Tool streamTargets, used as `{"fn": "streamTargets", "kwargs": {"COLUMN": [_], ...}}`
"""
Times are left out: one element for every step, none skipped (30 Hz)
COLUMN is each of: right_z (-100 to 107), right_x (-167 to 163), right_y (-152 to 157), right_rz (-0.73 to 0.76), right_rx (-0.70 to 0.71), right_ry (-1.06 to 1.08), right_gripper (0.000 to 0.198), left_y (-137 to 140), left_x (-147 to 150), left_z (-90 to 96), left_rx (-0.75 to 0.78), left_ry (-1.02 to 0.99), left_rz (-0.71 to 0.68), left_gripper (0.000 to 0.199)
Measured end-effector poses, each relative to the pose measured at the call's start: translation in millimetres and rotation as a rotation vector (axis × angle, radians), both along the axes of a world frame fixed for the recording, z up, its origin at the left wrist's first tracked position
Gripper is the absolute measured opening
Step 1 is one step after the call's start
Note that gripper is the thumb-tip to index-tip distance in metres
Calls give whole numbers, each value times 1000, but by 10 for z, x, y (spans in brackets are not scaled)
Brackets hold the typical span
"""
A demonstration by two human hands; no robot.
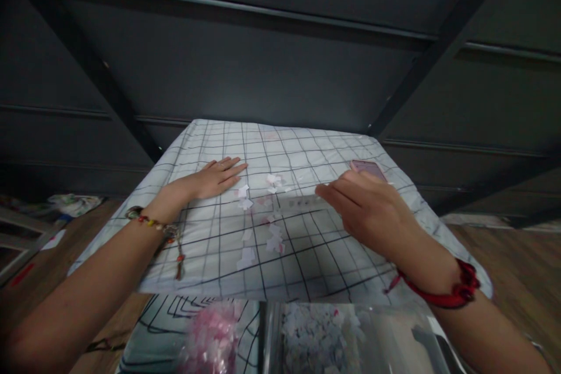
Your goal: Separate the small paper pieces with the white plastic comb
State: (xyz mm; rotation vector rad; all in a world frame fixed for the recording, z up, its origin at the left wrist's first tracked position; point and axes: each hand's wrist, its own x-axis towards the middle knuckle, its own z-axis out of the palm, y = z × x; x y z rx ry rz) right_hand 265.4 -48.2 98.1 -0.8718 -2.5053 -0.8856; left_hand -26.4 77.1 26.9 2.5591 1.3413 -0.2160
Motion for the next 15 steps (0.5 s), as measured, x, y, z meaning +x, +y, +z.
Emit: {"fn": "streamTargets", "kwargs": {"right_z": [17,31,41,47,47,44,37,30,23,19,17,18,22,27,32], "right_x": [38,66,79,77,62,36,7,-21,-44,-57,-60,-52,-37,-18,2], "right_y": [-31,-56,-72,-80,-78,-69,-57,-43,-33,-28,-28,-35,-47,-61,-76], "right_rz": [1,2,1,-2,1,10,11,8,5,1,-1,-3,-1,0,-2], "right_rx": [-2,-4,-7,-12,-10,3,18,29,33,32,21,2,-12,-15,-15], "right_ry": [-2,0,5,9,14,18,12,4,-2,-9,-19,-32,-40,-43,-44], "right_gripper": [38,39,40,40,39,38,36,34,33,32,32,32,33,34,35], "left_y": [1,2,4,5,7,8,10,11,12,13,13,13,13,13,14], "left_x": [3,4,4,2,-1,-5,-9,-14,-17,-20,-20,-19,-17,-14,-11], "left_z": [3,6,8,8,7,5,2,-1,-4,-5,-5,-4,-2,0,2], "left_rx": [-2,-3,-5,-6,-6,-6,-5,-5,-5,-5,-7,-9,-11,-13,-14], "left_ry": [4,6,10,13,15,15,13,9,6,3,4,6,9,11,13], "left_rz": [-1,-3,-4,-4,-4,-3,-4,-5,-6,-7,-6,-3,0,1,2], "left_gripper": [54,54,54,54,54,54,54,54,54,54,55,55,55,55,54]}}
